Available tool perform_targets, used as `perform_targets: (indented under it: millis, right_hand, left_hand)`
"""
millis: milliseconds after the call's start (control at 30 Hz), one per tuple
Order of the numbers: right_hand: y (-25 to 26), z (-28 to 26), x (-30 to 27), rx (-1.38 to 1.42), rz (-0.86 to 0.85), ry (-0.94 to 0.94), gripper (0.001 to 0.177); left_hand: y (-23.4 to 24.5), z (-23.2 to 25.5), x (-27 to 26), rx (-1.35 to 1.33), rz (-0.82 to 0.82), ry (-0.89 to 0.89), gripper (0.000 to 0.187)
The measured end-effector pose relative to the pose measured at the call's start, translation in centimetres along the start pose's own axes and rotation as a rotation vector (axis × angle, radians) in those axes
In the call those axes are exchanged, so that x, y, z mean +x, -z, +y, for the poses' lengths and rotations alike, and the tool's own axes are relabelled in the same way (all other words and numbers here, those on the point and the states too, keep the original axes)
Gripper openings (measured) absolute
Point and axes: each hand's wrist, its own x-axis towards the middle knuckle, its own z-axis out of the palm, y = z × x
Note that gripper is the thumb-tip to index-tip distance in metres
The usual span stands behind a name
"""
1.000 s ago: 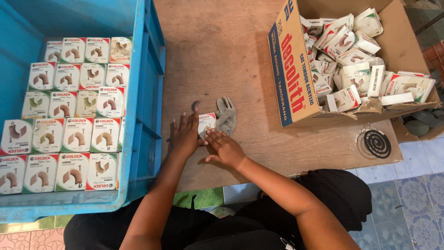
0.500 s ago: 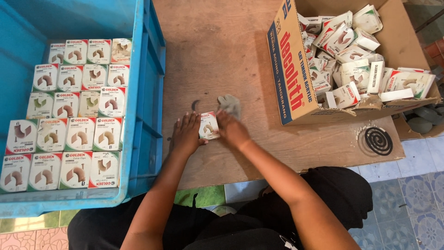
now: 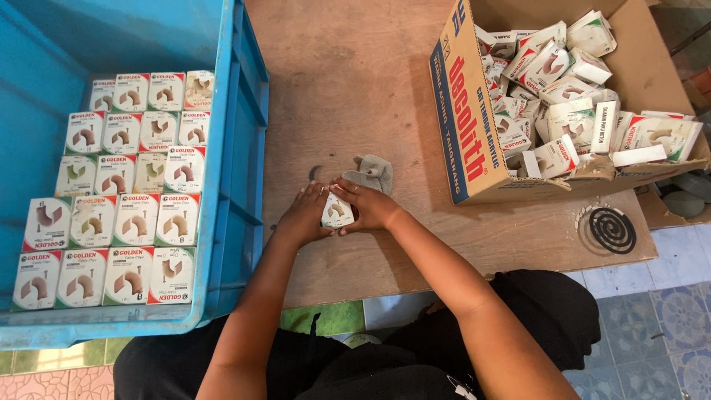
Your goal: The person sits on the floor and repeatedly wipes small white boxes with a cloth, then places them into a blue crate. The person handles the boxes one at a time from a cardboard box and arranges them in the crate.
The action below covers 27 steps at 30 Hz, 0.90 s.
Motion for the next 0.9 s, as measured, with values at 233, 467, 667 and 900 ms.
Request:
perform_targets:
  millis: [233,467,667,900]
  right_hand:
    - [-0.9,0.7,-0.1,-0.058,0.040,-0.016,0.094]
    - [-0.2,-0.2,-1.0,-0.122,0.028,-0.048,0.092]
    - [0.7,0.3,-2.3,-0.151,0.069,0.013,0.093]
    - [4.4,-0.5,-4.2,-0.146,0.152,0.092,0.091]
  left_hand:
    - [-0.1,-0.2,-0.4,-0.018,0.063,-0.071,0.092]
    - [-0.1,1.0,-0.3,0.153,0.075,-0.071,0.091]
    - [2.4,5.0,-2.0,0.205,0.111,-0.027,0.088]
    - [5.1,7.7,-2.3,0.243,0.081,0.017,0.084]
